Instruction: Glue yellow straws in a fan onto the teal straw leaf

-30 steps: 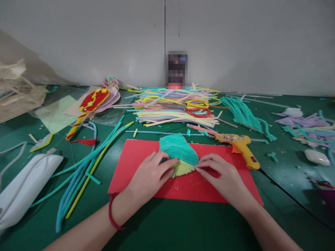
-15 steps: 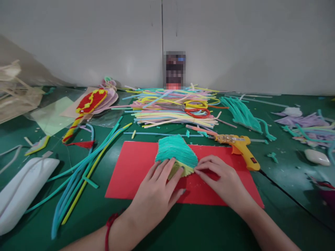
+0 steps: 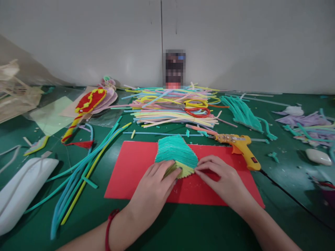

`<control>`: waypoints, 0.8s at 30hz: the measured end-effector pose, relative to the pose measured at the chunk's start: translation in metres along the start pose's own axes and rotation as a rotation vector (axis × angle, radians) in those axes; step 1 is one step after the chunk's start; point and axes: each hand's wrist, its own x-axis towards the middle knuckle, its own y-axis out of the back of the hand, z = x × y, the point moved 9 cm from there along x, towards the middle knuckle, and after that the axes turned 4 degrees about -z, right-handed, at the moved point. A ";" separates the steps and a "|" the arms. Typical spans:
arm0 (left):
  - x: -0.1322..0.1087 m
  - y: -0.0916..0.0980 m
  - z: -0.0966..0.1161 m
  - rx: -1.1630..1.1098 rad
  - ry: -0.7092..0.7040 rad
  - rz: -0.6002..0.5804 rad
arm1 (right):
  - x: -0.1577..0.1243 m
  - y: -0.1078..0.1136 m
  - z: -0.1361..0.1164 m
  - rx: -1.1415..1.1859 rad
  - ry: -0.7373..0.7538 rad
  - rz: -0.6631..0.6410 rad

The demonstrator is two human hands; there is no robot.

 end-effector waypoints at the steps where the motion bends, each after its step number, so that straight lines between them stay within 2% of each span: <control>1: 0.000 0.001 -0.001 -0.017 0.005 0.016 | 0.000 0.000 0.000 -0.001 -0.001 0.003; 5: 0.002 0.004 -0.002 -0.067 0.012 0.054 | 0.000 0.000 0.000 -0.003 0.003 -0.002; 20: 0.003 0.003 -0.003 -0.077 -0.002 0.040 | -0.001 0.000 -0.002 -0.014 0.021 -0.015; 24: 0.003 0.003 -0.003 -0.081 -0.009 0.034 | -0.001 0.009 -0.010 -0.041 0.050 0.060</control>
